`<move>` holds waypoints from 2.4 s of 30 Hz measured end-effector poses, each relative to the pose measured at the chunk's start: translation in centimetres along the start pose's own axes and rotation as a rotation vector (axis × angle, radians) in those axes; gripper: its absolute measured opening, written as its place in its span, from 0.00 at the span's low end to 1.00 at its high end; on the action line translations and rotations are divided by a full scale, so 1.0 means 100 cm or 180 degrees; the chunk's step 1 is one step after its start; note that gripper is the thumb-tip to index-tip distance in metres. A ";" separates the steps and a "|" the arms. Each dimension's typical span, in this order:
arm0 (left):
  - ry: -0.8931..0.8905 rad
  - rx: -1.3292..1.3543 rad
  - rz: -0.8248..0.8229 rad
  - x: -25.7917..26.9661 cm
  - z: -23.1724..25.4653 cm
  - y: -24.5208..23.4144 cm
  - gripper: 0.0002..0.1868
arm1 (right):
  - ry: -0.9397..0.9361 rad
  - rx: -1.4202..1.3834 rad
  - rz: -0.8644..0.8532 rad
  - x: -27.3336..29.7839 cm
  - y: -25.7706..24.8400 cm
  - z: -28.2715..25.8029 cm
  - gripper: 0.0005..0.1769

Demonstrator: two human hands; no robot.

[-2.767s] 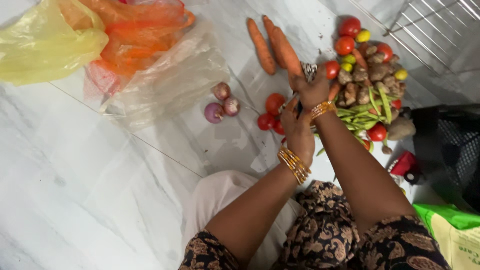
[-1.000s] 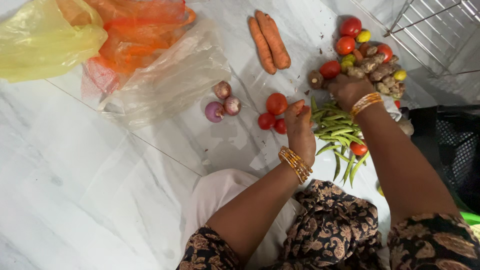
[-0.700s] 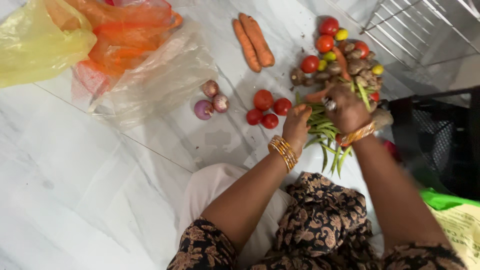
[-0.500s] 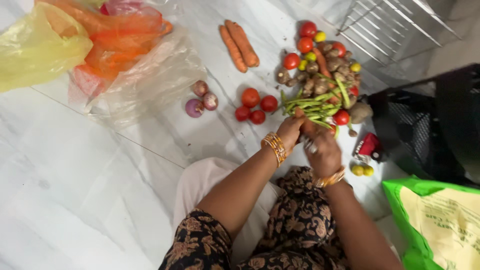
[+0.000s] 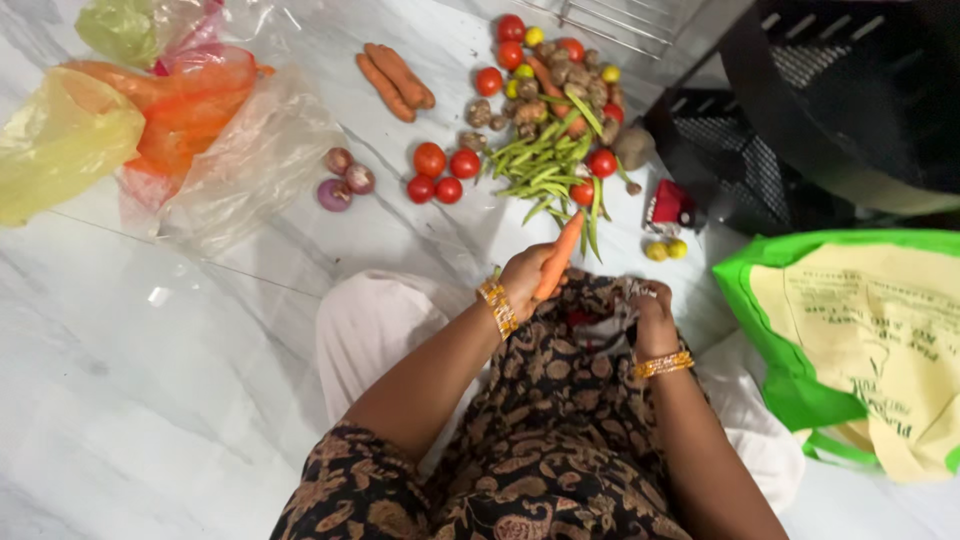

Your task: The person sits on the floor and peels tomatoes, onions, and carrots using a small knife. The peeled vegetables are placed on the floor beside the unpeeled pile.

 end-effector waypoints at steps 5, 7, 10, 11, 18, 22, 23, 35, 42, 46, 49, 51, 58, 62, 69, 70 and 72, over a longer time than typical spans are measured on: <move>-0.0101 0.0141 0.0005 0.061 -0.048 0.001 0.19 | -0.0545 0.0411 -0.0017 0.041 0.040 -0.060 0.14; -0.0116 0.0215 -0.0027 0.078 -0.060 0.003 0.19 | -0.1224 0.0952 -0.0274 0.084 0.075 -0.093 0.14; -0.0074 0.0562 0.0145 0.089 -0.057 0.001 0.18 | -0.2327 0.1330 -0.1039 0.142 0.139 -0.126 0.08; -0.0051 0.0710 0.0225 0.090 -0.055 0.000 0.17 | -0.2390 0.1519 -0.1227 0.154 0.148 -0.128 0.12; 0.0091 0.0858 -0.0132 0.091 -0.054 0.008 0.16 | -0.2284 0.1646 -0.1431 0.165 0.142 -0.118 0.16; -0.0044 0.0325 -0.0082 0.082 -0.068 0.004 0.16 | -0.2370 0.1458 -0.1137 0.153 0.128 -0.108 0.15; -0.0084 0.0164 -0.0090 0.081 -0.071 0.003 0.17 | -0.2255 0.1484 -0.1017 0.147 0.124 -0.104 0.15; -0.0312 -0.0884 -0.0309 0.080 -0.087 0.012 0.20 | -0.1932 0.1407 0.0228 0.089 0.067 -0.101 0.11; 0.0137 0.0090 -0.0241 0.074 -0.067 -0.004 0.12 | -0.2142 0.1592 -0.1212 0.152 0.125 -0.092 0.15; -0.0097 0.0316 0.0227 0.071 -0.073 -0.017 0.11 | -0.2239 0.1597 -0.1611 0.164 0.135 -0.090 0.13; 0.0066 0.0265 0.0123 0.063 -0.073 -0.012 0.13 | -0.1895 0.1757 -0.1335 0.143 0.128 -0.082 0.12; 0.0162 -0.0114 0.0004 0.062 -0.075 -0.010 0.15 | -0.1999 0.1606 -0.0894 0.128 0.117 -0.085 0.11; -0.0013 -0.1020 -0.0260 0.068 -0.081 0.005 0.16 | -0.1693 0.1078 0.0213 0.074 0.059 -0.086 0.09; -0.0192 -0.0815 -0.0379 0.075 -0.076 0.013 0.19 | -0.1066 0.0864 0.0224 0.070 0.057 -0.071 0.07; 0.0080 0.0246 -0.0411 0.073 -0.057 0.007 0.19 | -0.1567 0.1585 -0.1344 0.142 0.128 -0.071 0.09; -0.0016 0.0296 -0.0165 0.071 -0.059 0.000 0.18 | -0.1750 0.1602 -0.1414 0.147 0.130 -0.077 0.10; -0.0123 0.0315 0.0206 0.070 -0.063 -0.009 0.19 | -0.2117 0.1636 -0.1561 0.158 0.135 -0.085 0.12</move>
Point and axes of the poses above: each hand's wrist, its own x-axis away from the middle knuckle, its own y-axis out of the palm, z = x × y, the point moved 8 cm from there along -x, towards the middle knuckle, and after that the axes turned 8 degrees about -x, right-handed, at the moved point
